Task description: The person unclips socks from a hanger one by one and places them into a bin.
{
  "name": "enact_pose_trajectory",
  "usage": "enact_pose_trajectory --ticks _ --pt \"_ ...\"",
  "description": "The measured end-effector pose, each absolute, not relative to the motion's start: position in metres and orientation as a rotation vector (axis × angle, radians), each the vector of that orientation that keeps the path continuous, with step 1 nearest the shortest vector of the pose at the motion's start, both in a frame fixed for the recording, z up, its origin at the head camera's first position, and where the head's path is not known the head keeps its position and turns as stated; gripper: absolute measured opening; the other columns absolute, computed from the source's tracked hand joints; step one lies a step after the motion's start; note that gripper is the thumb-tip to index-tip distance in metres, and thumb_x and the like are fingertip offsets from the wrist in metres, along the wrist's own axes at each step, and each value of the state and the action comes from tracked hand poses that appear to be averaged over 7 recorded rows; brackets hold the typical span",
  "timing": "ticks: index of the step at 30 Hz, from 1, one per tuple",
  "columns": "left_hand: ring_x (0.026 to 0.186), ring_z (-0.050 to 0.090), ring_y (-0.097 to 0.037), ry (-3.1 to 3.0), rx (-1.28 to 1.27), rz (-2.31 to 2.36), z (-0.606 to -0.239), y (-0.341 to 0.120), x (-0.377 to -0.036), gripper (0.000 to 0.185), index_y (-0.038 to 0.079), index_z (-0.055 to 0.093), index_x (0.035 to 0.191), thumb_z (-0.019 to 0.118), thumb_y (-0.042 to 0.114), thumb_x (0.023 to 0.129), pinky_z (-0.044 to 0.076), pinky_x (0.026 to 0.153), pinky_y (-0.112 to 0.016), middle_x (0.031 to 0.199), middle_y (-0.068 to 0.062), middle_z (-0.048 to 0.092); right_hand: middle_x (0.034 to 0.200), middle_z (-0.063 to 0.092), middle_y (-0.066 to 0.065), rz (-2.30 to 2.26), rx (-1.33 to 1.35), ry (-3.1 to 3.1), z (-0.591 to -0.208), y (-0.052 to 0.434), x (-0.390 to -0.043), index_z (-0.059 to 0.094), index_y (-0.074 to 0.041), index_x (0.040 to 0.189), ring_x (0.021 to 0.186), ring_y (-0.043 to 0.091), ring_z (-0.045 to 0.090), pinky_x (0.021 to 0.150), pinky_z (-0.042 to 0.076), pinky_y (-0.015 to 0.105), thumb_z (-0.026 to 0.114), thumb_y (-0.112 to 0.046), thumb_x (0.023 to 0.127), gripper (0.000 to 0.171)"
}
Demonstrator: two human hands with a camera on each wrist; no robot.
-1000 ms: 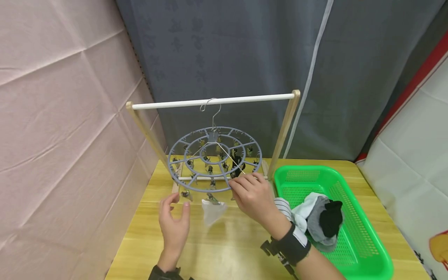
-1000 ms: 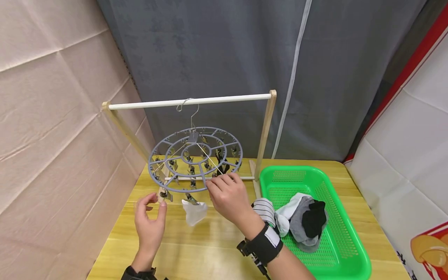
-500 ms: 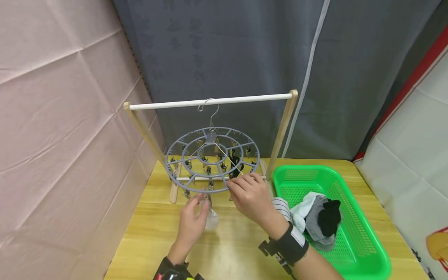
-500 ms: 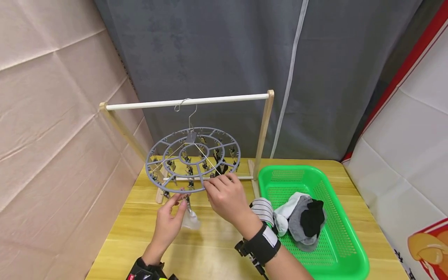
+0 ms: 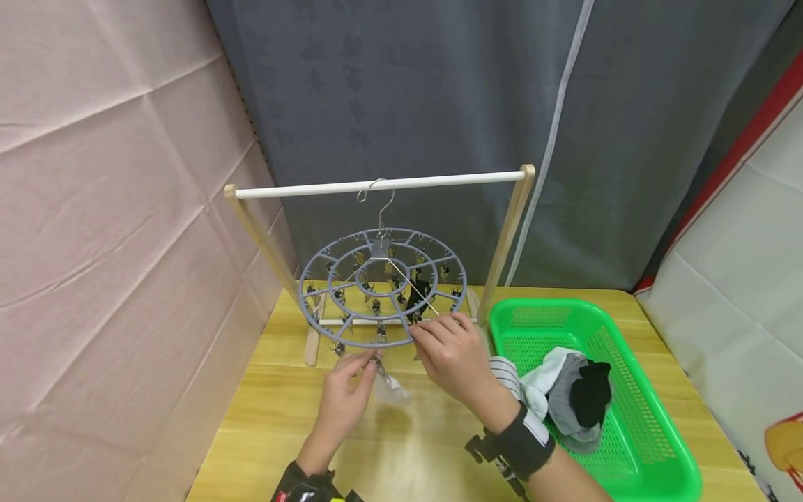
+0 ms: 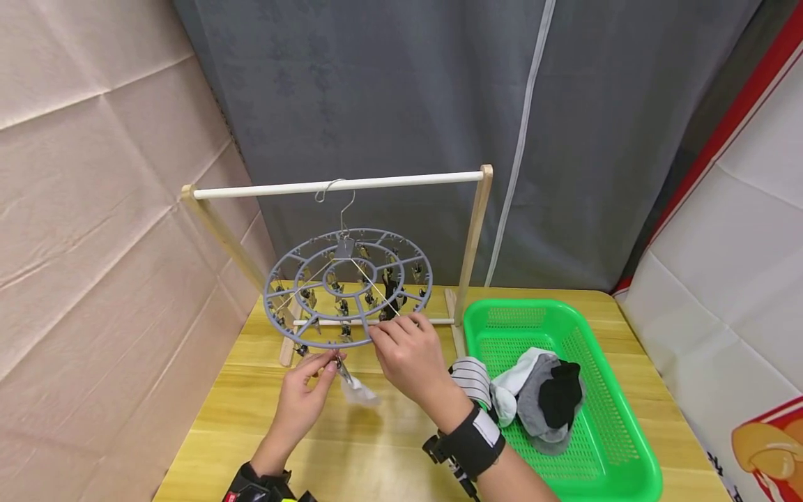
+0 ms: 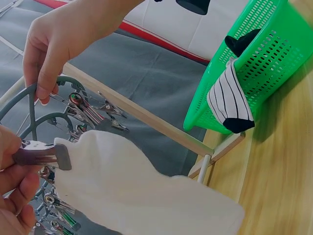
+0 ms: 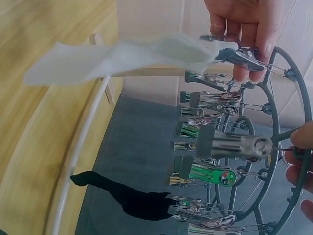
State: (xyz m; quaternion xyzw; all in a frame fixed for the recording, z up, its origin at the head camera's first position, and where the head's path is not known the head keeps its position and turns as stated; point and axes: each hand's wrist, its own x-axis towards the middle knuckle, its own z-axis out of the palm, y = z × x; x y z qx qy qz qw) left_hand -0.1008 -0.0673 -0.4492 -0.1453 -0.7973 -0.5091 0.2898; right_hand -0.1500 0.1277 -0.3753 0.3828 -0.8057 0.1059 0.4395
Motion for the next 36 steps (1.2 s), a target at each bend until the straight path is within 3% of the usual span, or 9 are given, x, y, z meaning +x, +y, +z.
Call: enact_pose_trajectory --ticks 4,12,17,20,23,26,32,36 --pt "0.088 0.067 -0.02 -2.186 -0.395 -1.343 -0.447 -0.067 -0.098 0.025 -0.008 0.068 0.109 0.067 0.003 0.087 0.056 0.077 -0.032 0.1 -0.015 0.074 0.086 0.076 -0.002 0.259 0.943 -2.021 -0.375 0.129 -0.149 0.076 -0.013 0.092 0.078 0.017 0.069 0.077 0.053 0.036 0.065 -0.016 0.086 0.013" --pt "0.079 0.062 -0.005 -2.224 -0.357 -1.384 -0.444 -0.067 -0.097 0.023 0.005 0.071 0.105 0.073 0.012 0.084 0.052 0.071 -0.023 0.094 -0.003 0.073 0.088 0.076 -0.001 0.266 0.934 -2.051 -0.377 0.13 -0.149 0.076 -0.013 0.094 0.079 0.017 0.069 0.077 0.052 0.036 0.067 -0.016 0.085 0.013" --pt "0.078 0.058 -0.003 -2.248 -0.32 -1.39 -0.443 -0.067 -0.096 0.019 0.009 0.072 0.1 0.074 0.013 0.082 0.052 0.071 -0.022 0.087 0.001 0.072 0.107 0.074 0.005 0.37 0.944 -2.059 -0.39 0.134 -0.146 0.072 -0.009 0.107 0.096 0.022 0.069 0.079 0.052 0.037 0.067 -0.02 0.086 0.024" --pt "0.078 0.057 -0.001 -2.259 -0.274 -1.415 -0.441 -0.066 -0.095 0.019 0.008 0.072 0.099 0.075 0.014 0.081 0.052 0.072 -0.022 0.084 0.003 0.07 0.117 0.069 0.013 0.523 0.931 -1.997 -0.406 0.136 -0.139 0.068 -0.004 0.113 0.106 0.029 0.064 0.085 0.05 0.04 0.06 -0.027 0.093 0.032" --pt "0.078 0.056 -0.001 -2.252 -0.254 -1.457 -0.44 -0.065 -0.095 0.019 0.007 0.072 0.099 0.075 0.013 0.081 0.052 0.072 -0.023 0.083 0.003 0.07 0.11 0.068 0.017 0.74 0.897 -1.968 -0.425 0.134 -0.128 0.065 0.003 0.108 0.1 0.029 0.063 0.085 0.05 0.039 0.054 -0.029 0.098 0.035" --pt "0.078 0.056 0.0 -2.253 -0.238 -1.49 -0.439 -0.064 -0.095 0.019 0.007 0.072 0.098 0.075 0.014 0.081 0.051 0.071 -0.023 0.084 0.003 0.071 0.103 0.068 0.014 1.064 0.834 -2.171 -0.446 0.129 -0.111 0.062 0.003 0.107 0.093 0.025 0.064 0.081 0.053 0.033 0.062 -0.026 0.093 0.031" --pt "0.077 0.056 -0.001 -2.255 -0.223 -1.517 -0.436 -0.062 -0.095 0.016 0.011 0.072 0.098 0.074 0.015 0.082 0.049 0.07 -0.021 0.086 0.002 0.071 0.128 0.063 0.011 1.694 0.617 -2.722 -0.479 0.115 -0.093 0.05 -0.006 0.135 0.112 0.026 0.06 0.09 0.052 0.034 0.074 -0.029 0.085 0.061" --pt "0.079 0.056 -0.001 -2.26 -0.221 -1.549 -0.436 -0.06 -0.096 0.017 0.012 0.072 0.099 0.074 0.017 0.083 0.05 0.071 -0.022 0.087 0.002 0.071 0.12 0.068 0.012 1.86 0.611 -2.765 -0.489 0.112 -0.092 0.058 -0.006 0.128 0.102 0.016 0.064 0.085 0.052 0.03 0.073 -0.029 0.085 0.051"
